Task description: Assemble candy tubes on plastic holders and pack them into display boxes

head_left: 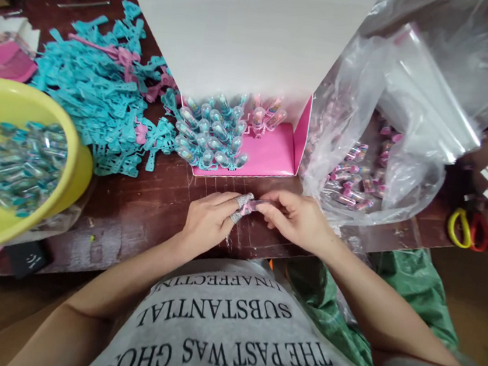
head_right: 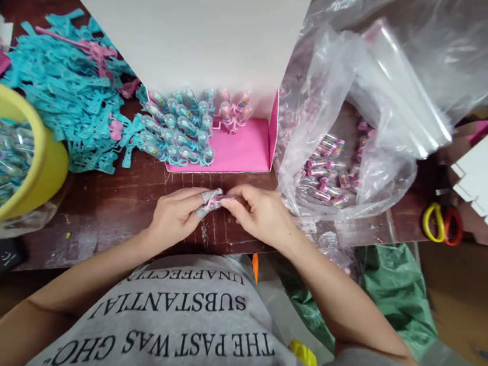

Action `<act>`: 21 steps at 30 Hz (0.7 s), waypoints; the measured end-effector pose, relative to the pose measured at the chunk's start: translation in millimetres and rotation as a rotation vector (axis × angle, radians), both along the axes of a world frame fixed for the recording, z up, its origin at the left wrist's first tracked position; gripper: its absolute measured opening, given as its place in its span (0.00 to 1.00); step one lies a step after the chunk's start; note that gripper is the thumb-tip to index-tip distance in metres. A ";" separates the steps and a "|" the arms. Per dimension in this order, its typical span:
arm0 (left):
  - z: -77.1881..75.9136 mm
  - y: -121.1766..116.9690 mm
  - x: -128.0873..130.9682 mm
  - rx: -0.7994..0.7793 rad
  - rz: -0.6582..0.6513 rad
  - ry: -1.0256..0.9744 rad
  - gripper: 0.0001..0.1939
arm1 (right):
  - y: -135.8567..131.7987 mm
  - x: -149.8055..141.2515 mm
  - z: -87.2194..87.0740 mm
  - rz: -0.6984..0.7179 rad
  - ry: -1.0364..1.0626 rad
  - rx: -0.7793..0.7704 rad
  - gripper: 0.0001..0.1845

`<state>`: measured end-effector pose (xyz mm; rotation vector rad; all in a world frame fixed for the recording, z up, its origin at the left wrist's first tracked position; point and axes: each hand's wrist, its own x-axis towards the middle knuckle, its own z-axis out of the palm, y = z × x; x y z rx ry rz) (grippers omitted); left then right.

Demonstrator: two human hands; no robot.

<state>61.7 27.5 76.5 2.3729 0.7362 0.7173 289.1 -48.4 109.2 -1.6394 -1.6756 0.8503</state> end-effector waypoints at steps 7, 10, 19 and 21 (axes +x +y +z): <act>-4.7 9.5 -10.0 -0.121 -0.023 0.067 0.13 | -10.3 21.1 -0.9 -0.120 0.131 -0.123 0.32; -2.2 16.6 -15.5 -0.461 0.016 0.052 0.15 | -17.1 68.5 6.2 -0.365 -0.188 0.024 0.28; -13.0 3.4 0.5 -0.806 0.033 -0.062 0.19 | -6.6 130.0 -23.4 -0.260 -0.904 -0.272 0.24; -13.4 3.7 3.0 -0.834 0.072 -0.072 0.20 | -7.8 130.4 -27.0 -0.217 -0.920 -0.234 0.22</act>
